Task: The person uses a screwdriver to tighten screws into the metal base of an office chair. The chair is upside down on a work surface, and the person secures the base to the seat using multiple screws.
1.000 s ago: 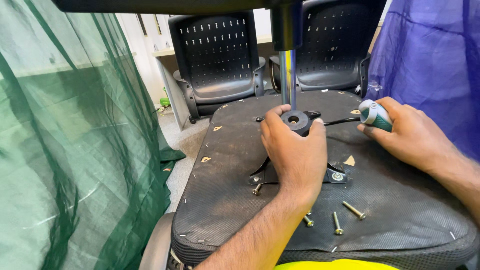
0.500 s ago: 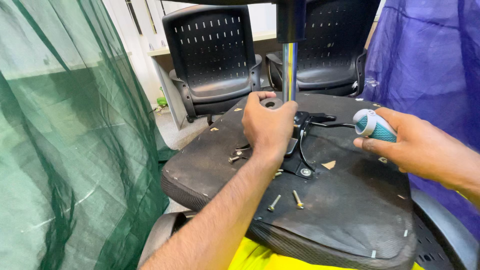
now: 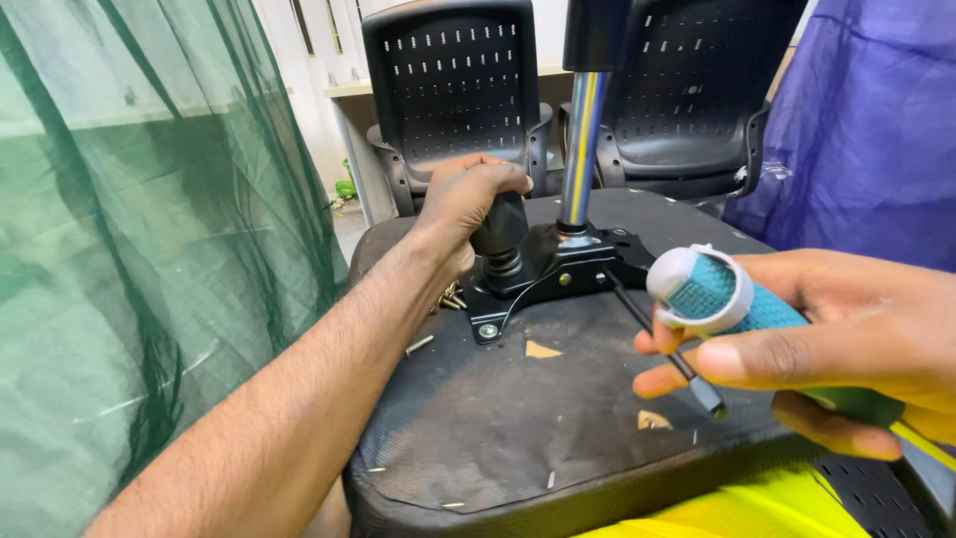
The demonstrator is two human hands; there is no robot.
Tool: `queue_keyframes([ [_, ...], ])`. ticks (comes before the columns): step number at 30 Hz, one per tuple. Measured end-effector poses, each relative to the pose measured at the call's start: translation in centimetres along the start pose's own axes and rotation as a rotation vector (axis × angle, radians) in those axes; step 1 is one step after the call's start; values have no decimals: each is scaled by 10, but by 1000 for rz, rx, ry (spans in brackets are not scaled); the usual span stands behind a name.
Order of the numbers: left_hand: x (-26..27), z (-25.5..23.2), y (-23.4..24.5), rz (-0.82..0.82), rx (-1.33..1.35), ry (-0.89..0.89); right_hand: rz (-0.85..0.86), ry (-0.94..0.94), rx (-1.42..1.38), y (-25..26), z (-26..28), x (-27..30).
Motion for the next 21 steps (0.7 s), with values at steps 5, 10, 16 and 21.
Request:
queue_keyframes([
  [5,7,-2,6,104,-61,130,226,54,-210,-45,19,3],
  [10,4,0,1,238,-30,193,314,73,-259,-68,45,2],
  [16,2,9,6,281,-56,198,320,62,-233,-82,47,-3],
  [21,7,20,11,232,-49,224,377,69,-222,-80,34,-3],
])
Point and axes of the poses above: each hand's wrist, its own x-axis away from the middle knuckle, its own y-axis out of the back of the hand, z = x × y, the point moved 7 cm from there along -x, towards the middle knuckle, and after that the axes turned 13 degrees about y, right-handed, at the moved point
